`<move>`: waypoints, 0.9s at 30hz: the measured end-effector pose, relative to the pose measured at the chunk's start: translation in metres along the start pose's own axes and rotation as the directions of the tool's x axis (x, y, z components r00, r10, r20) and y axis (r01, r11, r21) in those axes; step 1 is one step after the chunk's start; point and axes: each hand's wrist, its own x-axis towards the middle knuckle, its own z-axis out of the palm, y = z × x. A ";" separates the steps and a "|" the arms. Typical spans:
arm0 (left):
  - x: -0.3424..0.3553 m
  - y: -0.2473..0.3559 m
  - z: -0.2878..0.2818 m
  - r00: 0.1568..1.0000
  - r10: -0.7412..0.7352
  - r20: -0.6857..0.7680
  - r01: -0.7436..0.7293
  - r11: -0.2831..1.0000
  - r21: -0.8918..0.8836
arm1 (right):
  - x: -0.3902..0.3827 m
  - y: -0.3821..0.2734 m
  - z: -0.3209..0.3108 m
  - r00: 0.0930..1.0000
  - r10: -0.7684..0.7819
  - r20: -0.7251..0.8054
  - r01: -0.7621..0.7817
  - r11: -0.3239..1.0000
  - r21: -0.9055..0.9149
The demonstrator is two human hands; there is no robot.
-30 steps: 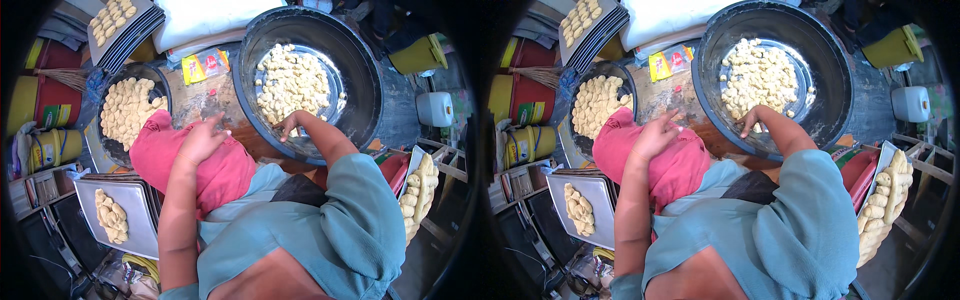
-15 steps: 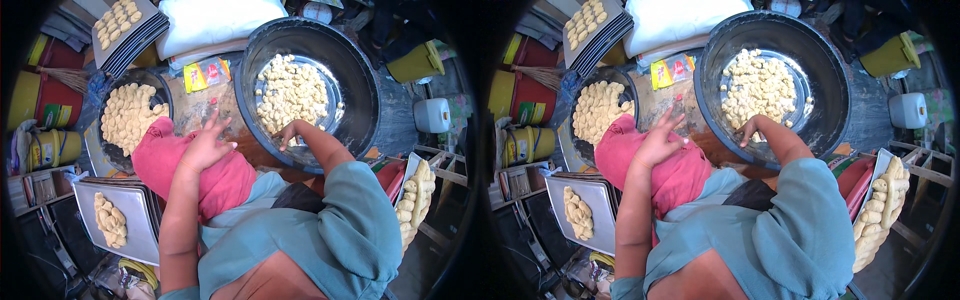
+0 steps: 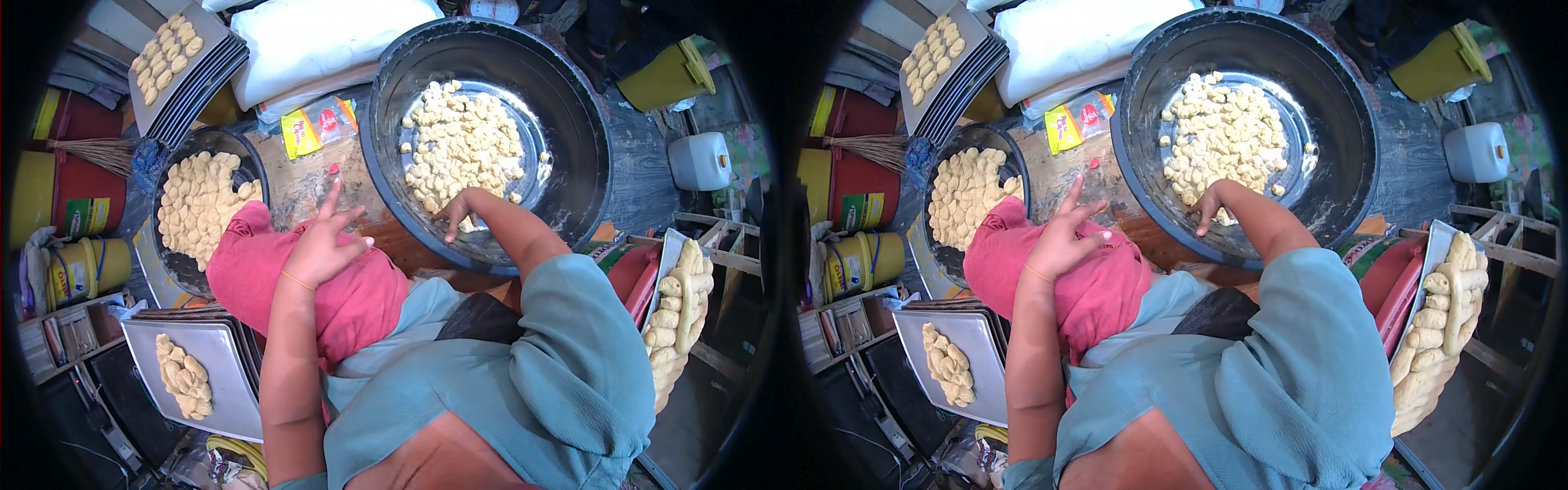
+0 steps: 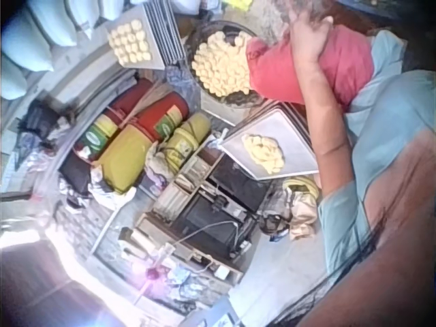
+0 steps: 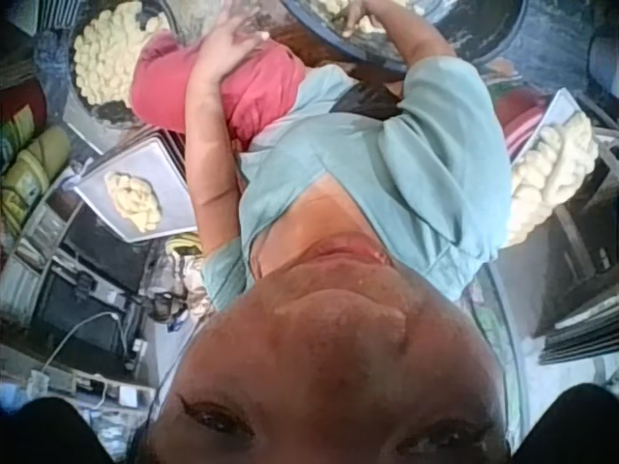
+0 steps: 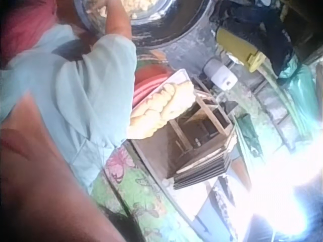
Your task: The person organizes pieces of dough on a metal tray, wipes the tray with a cloth, and then gathers more dough from a large container to place it on the tray.
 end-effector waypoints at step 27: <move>0.001 -0.003 0.001 1.000 -0.017 0.017 0.016 0.996 0.090 | 0.003 0.002 -0.003 1.000 -0.029 0.009 0.030 0.998 -0.059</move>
